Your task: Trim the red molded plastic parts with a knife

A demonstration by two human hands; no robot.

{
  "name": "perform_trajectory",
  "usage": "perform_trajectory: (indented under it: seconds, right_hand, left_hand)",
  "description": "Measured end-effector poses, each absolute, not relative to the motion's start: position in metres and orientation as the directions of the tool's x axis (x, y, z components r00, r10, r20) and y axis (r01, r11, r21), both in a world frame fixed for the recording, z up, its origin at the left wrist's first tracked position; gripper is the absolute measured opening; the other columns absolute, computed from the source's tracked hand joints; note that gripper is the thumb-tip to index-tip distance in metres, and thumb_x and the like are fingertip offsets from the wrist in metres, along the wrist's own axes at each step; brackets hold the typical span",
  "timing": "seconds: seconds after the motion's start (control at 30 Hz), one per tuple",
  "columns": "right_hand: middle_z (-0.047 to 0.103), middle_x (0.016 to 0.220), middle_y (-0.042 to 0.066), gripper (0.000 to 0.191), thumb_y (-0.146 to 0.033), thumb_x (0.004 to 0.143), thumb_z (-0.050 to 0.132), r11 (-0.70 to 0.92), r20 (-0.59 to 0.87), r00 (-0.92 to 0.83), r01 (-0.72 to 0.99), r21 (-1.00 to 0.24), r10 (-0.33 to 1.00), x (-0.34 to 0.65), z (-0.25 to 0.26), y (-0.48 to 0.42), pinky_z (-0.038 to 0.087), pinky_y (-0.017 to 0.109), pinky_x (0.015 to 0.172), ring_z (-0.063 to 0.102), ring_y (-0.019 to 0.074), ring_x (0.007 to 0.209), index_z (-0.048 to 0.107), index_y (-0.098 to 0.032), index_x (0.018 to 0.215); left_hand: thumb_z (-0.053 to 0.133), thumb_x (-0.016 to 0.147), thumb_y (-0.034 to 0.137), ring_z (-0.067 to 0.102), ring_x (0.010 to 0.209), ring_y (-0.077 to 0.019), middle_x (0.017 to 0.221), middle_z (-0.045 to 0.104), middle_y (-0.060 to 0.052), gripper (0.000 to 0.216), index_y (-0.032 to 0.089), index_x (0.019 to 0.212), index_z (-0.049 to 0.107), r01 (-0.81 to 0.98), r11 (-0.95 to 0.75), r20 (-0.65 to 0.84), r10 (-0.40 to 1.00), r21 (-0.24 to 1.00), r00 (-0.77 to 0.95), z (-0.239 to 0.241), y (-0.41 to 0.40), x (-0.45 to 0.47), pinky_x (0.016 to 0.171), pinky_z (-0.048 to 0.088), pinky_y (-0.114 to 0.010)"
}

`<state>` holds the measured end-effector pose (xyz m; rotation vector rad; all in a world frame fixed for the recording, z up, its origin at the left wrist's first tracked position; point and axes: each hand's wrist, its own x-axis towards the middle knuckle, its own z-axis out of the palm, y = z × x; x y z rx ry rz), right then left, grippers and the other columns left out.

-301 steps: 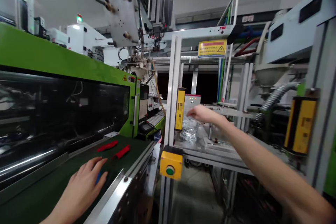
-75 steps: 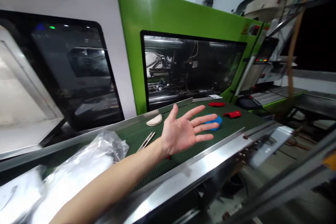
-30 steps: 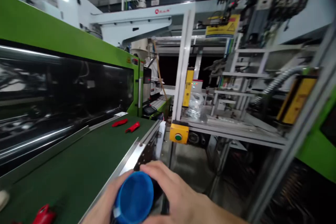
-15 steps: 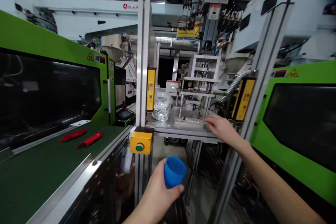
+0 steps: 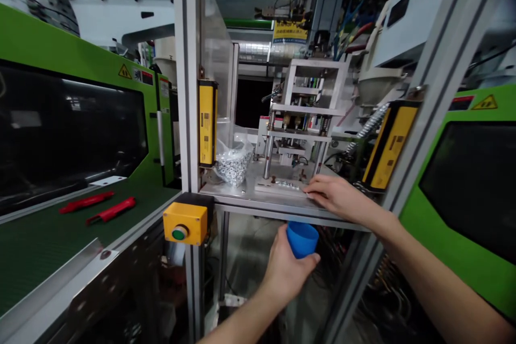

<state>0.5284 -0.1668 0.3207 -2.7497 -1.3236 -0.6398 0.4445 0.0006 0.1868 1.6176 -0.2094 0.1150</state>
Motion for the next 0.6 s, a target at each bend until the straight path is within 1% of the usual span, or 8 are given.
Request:
perform_trajectory:
  seconds: [0.1, 0.2, 0.3, 0.4, 0.43, 0.47, 0.53, 0.6]
  right_hand:
    - [0.06, 0.103, 0.01, 0.027, -0.024, 0.096, 0.041, -0.621, 0.416, 0.523, 0.771, 0.14, 0.744, 0.517, 0.314, -0.168, 0.049, 0.032, 0.08, 0.06, 0.0183, 0.09, 0.066, -0.017, 0.104]
    - [0.059, 0.109, 0.01, 0.027, -0.025, 0.097, 0.041, -0.558, 0.423, 0.47, 0.822, 0.109, 0.775, 0.492, 0.304, -0.164, 0.05, 0.03, 0.082, 0.059, 0.0176, 0.097, 0.063, -0.02, 0.112]
    - [0.061, 0.108, 0.008, 0.027, -0.026, 0.098, 0.04, -0.498, 0.307, 0.468, 0.867, 0.023, 0.829, 0.469, 0.296, -0.157, 0.051, 0.027, 0.081, 0.061, 0.0149, 0.093, 0.062, -0.023, 0.113]
    - [0.062, 0.108, 0.005, 0.027, -0.028, 0.098, 0.04, -0.497, 0.183, 0.496, 0.867, -0.041, 0.849, 0.459, 0.297, -0.154, 0.052, 0.026, 0.083, 0.062, 0.0142, 0.093, 0.062, -0.025, 0.114]
    - [0.063, 0.109, 0.004, 0.027, -0.028, 0.098, 0.041, -0.492, 0.192, 0.49, 0.87, -0.037, 0.85, 0.461, 0.3, -0.154, 0.051, 0.026, 0.085, 0.062, 0.0139, 0.095, 0.062, -0.026, 0.115]
    - [0.064, 0.11, 0.003, 0.027, -0.028, 0.098, 0.041, -0.492, 0.234, 0.482, 0.87, -0.017, 0.844, 0.465, 0.304, -0.154, 0.051, 0.025, 0.087, 0.062, 0.0135, 0.097, 0.062, -0.027, 0.115]
    - [0.064, 0.112, 0.004, 0.03, -0.025, 0.097, 0.04, -0.525, 0.359, 0.478, 0.85, 0.04, 0.802, 0.48, 0.317, -0.154, 0.049, 0.025, 0.09, 0.061, 0.0138, 0.102, 0.063, -0.024, 0.115]
    - [0.064, 0.115, 0.007, 0.033, -0.02, 0.094, 0.038, -0.593, 0.438, 0.505, 0.801, 0.083, 0.744, 0.502, 0.33, -0.151, 0.048, 0.029, 0.094, 0.06, 0.0169, 0.105, 0.064, -0.019, 0.115]
  left_hand:
    - [0.075, 0.07, 0.03, 0.057, 0.108, -0.0291, 0.119, 0.061, -0.013, 0.064, 0.017, 0.125, 0.046, -0.213, 0.0, 0.213, -0.066, 0.977, 0.975, 0.185, -0.009, 0.447, 0.097, 0.042, -0.04]
    - [0.075, 0.07, 0.029, 0.058, 0.107, -0.0269, 0.118, 0.062, -0.011, 0.062, 0.018, 0.125, 0.047, -0.239, 0.047, 0.242, -0.07, 0.97, 0.968, 0.18, -0.012, 0.443, 0.097, 0.043, -0.038]
    - [0.076, 0.07, 0.027, 0.058, 0.108, -0.0254, 0.12, 0.062, -0.009, 0.063, 0.02, 0.126, 0.047, -0.256, 0.087, 0.262, -0.077, 0.963, 0.962, 0.176, -0.011, 0.435, 0.097, 0.044, -0.035]
    - [0.076, 0.071, 0.024, 0.059, 0.107, -0.0239, 0.121, 0.061, -0.008, 0.063, 0.021, 0.127, 0.046, -0.25, 0.178, 0.269, -0.089, 0.952, 0.959, 0.172, -0.007, 0.428, 0.095, 0.046, -0.033]
    - [0.076, 0.071, 0.023, 0.06, 0.105, -0.0233, 0.121, 0.062, -0.008, 0.063, 0.022, 0.127, 0.046, -0.239, 0.198, 0.26, -0.087, 0.951, 0.962, 0.171, -0.006, 0.427, 0.095, 0.046, -0.033]
    - [0.076, 0.071, 0.023, 0.06, 0.104, -0.0228, 0.119, 0.062, -0.007, 0.063, 0.022, 0.127, 0.046, -0.223, 0.202, 0.243, -0.08, 0.954, 0.967, 0.17, -0.005, 0.426, 0.094, 0.046, -0.032]
    - [0.077, 0.071, 0.025, 0.06, 0.101, -0.0221, 0.114, 0.063, -0.006, 0.062, 0.021, 0.125, 0.047, -0.195, 0.161, 0.207, -0.062, 0.968, 0.976, 0.168, -0.003, 0.426, 0.093, 0.046, -0.032]
    - [0.077, 0.071, 0.029, 0.059, 0.095, -0.0216, 0.108, 0.064, -0.006, 0.06, 0.019, 0.123, 0.048, -0.183, 0.116, 0.19, -0.048, 0.976, 0.981, 0.166, -0.001, 0.427, 0.089, 0.047, -0.032]
